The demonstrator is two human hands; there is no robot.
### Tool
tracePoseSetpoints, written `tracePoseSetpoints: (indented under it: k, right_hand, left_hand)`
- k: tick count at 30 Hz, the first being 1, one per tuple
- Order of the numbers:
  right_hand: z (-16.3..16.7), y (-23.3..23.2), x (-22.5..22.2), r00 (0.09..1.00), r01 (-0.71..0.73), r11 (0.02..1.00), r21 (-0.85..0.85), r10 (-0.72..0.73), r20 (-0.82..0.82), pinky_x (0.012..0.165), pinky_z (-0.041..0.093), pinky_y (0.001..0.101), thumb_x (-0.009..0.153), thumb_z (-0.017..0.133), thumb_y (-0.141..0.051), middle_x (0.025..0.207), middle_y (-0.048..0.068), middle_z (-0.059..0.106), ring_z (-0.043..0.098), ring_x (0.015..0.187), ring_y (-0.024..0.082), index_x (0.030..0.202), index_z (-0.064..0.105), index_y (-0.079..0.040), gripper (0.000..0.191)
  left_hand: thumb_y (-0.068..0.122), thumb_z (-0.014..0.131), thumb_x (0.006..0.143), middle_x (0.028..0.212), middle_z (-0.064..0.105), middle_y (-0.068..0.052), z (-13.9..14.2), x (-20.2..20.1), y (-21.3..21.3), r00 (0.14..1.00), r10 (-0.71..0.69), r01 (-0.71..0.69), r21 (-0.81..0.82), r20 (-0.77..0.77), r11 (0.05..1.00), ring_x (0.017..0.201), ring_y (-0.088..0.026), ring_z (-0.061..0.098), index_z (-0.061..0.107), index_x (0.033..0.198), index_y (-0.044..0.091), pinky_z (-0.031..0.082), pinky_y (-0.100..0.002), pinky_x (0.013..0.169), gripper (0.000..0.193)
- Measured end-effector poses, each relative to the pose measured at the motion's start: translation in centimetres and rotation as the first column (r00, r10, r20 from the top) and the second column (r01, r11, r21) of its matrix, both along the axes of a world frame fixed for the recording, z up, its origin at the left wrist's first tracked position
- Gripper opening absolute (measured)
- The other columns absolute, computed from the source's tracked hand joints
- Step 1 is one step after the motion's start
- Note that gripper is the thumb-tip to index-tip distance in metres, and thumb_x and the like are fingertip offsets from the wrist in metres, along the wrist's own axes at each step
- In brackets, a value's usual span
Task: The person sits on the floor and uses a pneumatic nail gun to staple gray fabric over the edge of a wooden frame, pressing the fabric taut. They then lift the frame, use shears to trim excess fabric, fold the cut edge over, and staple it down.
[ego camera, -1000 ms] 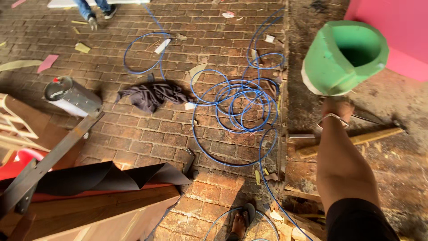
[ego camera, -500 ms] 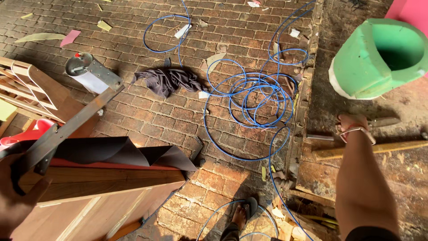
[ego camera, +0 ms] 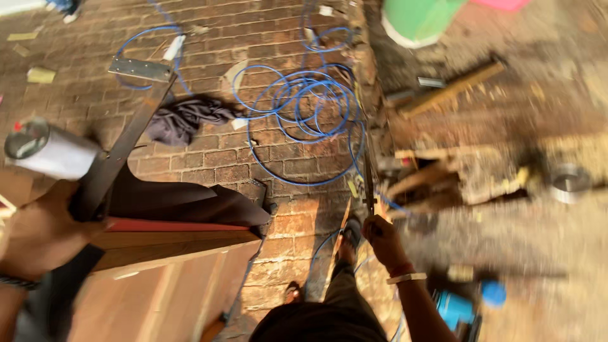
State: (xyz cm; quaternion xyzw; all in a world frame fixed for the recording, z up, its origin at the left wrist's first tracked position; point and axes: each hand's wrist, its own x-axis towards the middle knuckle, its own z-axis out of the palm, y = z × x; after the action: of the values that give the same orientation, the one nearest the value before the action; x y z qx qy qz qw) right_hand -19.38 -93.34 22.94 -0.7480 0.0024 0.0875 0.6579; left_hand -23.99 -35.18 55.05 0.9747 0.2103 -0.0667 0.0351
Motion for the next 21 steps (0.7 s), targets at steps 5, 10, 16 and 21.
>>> tracePoseSetpoints:
  k: [5, 10, 16, 21]
  right_hand:
    - [2.7, 0.0, -14.6, 0.971, 0.217, 0.976, 0.035, -0.212, -0.109, 0.063, 0.044, 0.0253, 0.093, 0.067, 0.001, 0.076, 0.000, 0.058, 0.051, 0.072, 0.009, 0.089, 0.064, -0.002, 0.006]
    - [4.7, -2.4, -26.4, 0.953, 0.284, 0.953, -0.106, -0.293, -0.077, 0.063, 0.044, 0.0251, 0.094, 0.065, -0.005, 0.077, -0.002, 0.060, 0.050, 0.072, 0.007, 0.090, 0.066, -0.003, 0.004]
    - [4.8, -5.0, -36.3, 0.836, 0.520, 0.781, -0.347, -0.548, 0.019, 0.062, 0.045, 0.0277, 0.090, 0.071, -0.013, 0.073, 0.001, 0.061, 0.051, 0.069, 0.008, 0.094, 0.070, -0.006, 0.008]
    - [4.9, -7.2, -40.3, 0.707, 0.649, 0.611, -0.453, -0.704, 0.065, 0.063, 0.050, 0.0273, 0.089, 0.070, -0.016, 0.074, 0.004, 0.068, 0.060, 0.068, 0.009, 0.096, 0.072, -0.009, 0.010]
  left_hand:
    - [0.035, 0.086, 0.067, 0.101, 0.076, -0.024, 1.6, -1.6, -2.4, 0.989, -0.134, 0.134, -0.001, 0.058, 0.991, 0.096, -0.041, 0.072, 0.074, 0.117, 0.005, 0.056, -0.050, 0.084, 0.059]
    - [0.034, 0.084, 0.069, 0.097, 0.077, -0.026, 0.7, -3.6, -5.7, 0.971, -0.233, 0.235, -0.054, 0.052, 0.970, 0.093, -0.043, 0.073, 0.077, 0.112, 0.005, 0.057, -0.051, 0.086, 0.052]
    - [0.037, 0.086, 0.066, 0.103, 0.076, -0.023, 0.4, -7.0, -10.0, 0.908, -0.415, 0.415, 0.011, 0.049, 0.910, 0.099, -0.043, 0.072, 0.072, 0.122, 0.008, 0.056, -0.051, 0.085, 0.064]
    - [0.037, 0.083, 0.067, 0.101, 0.078, -0.019, 0.7, -8.6, -13.0, 0.896, -0.444, 0.444, -0.043, 0.010, 0.895, 0.095, -0.040, 0.074, 0.072, 0.125, 0.011, 0.056, -0.050, 0.083, 0.064]
